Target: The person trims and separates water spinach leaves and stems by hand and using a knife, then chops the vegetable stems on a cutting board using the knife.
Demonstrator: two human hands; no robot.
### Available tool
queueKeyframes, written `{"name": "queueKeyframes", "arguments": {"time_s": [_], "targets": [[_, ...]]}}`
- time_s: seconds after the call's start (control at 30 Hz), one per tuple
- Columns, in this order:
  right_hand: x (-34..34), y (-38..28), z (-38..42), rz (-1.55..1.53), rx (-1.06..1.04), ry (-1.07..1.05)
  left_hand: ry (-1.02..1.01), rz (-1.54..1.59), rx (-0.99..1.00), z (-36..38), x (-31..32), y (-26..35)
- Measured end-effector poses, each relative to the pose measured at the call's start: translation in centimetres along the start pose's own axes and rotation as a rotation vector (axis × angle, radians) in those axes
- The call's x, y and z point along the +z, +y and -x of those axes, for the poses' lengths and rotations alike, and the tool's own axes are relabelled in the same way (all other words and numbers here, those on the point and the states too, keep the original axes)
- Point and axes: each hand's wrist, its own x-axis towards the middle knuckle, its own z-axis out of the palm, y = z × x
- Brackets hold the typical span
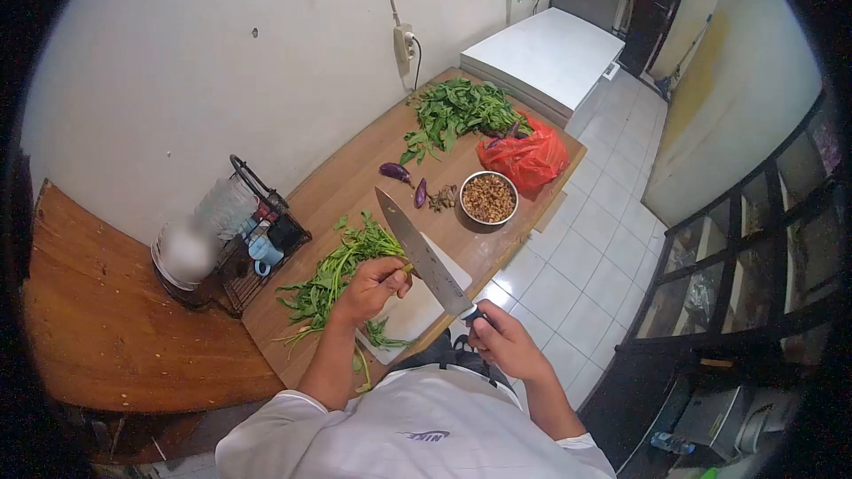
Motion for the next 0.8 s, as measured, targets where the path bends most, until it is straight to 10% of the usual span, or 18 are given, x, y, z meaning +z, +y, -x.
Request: {"name": "queueKeyframes", "arguments": {"time_s": [0.8], "targets": [[2.0,-0.1,0.6,0.146,0.037,0.072,0.054,-0.111,-0.004,0.5,0.2,1.2]]}}
